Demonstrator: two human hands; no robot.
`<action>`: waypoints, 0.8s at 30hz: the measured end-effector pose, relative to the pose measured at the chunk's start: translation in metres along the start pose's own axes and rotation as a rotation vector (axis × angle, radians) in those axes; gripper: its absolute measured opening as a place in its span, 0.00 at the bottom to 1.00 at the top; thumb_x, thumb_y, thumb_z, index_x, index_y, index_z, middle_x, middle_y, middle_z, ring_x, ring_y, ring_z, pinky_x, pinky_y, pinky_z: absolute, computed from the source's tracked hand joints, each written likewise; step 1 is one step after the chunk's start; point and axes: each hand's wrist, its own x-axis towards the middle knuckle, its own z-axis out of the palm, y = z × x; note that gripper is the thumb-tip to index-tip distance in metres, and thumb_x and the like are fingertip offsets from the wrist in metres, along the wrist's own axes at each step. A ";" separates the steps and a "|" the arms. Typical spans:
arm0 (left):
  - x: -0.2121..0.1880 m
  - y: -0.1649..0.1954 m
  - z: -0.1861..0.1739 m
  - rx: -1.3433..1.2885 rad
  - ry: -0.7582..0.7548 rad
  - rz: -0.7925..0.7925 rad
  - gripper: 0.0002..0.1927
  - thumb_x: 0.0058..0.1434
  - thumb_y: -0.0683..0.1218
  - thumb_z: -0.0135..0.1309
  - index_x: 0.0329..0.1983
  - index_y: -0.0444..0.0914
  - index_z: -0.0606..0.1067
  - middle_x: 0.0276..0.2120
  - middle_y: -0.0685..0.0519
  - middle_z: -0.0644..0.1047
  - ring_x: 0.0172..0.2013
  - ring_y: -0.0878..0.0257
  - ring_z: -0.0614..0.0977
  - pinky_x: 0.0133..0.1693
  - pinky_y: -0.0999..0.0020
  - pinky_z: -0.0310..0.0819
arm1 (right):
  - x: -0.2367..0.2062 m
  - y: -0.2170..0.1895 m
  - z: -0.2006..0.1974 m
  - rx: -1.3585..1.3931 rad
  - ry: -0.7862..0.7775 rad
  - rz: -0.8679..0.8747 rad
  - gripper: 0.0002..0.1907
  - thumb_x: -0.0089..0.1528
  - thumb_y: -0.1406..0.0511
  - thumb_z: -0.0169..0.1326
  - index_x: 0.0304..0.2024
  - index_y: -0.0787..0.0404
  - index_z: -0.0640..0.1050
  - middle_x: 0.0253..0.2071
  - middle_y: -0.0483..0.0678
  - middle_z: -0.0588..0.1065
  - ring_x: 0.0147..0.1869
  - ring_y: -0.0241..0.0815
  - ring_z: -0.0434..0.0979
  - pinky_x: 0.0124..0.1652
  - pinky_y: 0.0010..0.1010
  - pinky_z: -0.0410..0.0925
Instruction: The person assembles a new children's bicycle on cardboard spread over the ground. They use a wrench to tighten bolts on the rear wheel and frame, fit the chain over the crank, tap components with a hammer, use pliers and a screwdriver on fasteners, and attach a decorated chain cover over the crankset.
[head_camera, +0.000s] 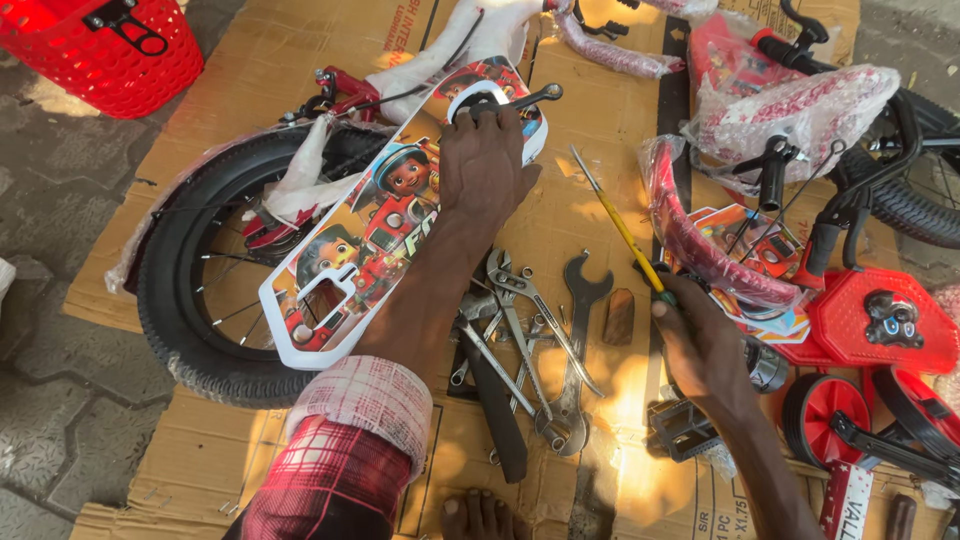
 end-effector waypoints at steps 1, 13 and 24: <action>0.000 0.000 0.001 0.011 -0.015 -0.006 0.37 0.47 0.65 0.67 0.47 0.34 0.73 0.37 0.46 0.79 0.41 0.51 0.79 0.40 0.56 0.74 | 0.000 -0.002 -0.001 -0.058 -0.005 -0.036 0.19 0.68 0.64 0.52 0.60 0.63 0.74 0.42 0.54 0.76 0.43 0.51 0.77 0.45 0.38 0.69; -0.001 -0.003 0.008 -0.036 0.051 0.008 0.32 0.48 0.63 0.68 0.42 0.35 0.74 0.35 0.47 0.79 0.40 0.51 0.80 0.39 0.55 0.74 | 0.012 -0.033 -0.006 -0.263 0.035 -0.136 0.21 0.63 0.67 0.56 0.60 0.58 0.77 0.39 0.52 0.75 0.39 0.50 0.78 0.39 0.40 0.69; 0.002 -0.002 0.009 -0.042 0.020 -0.028 0.33 0.48 0.63 0.68 0.45 0.35 0.74 0.35 0.48 0.79 0.40 0.52 0.80 0.40 0.55 0.73 | 0.010 -0.026 0.006 -0.501 0.196 -0.250 0.20 0.62 0.66 0.60 0.58 0.51 0.81 0.36 0.47 0.73 0.35 0.46 0.76 0.32 0.40 0.68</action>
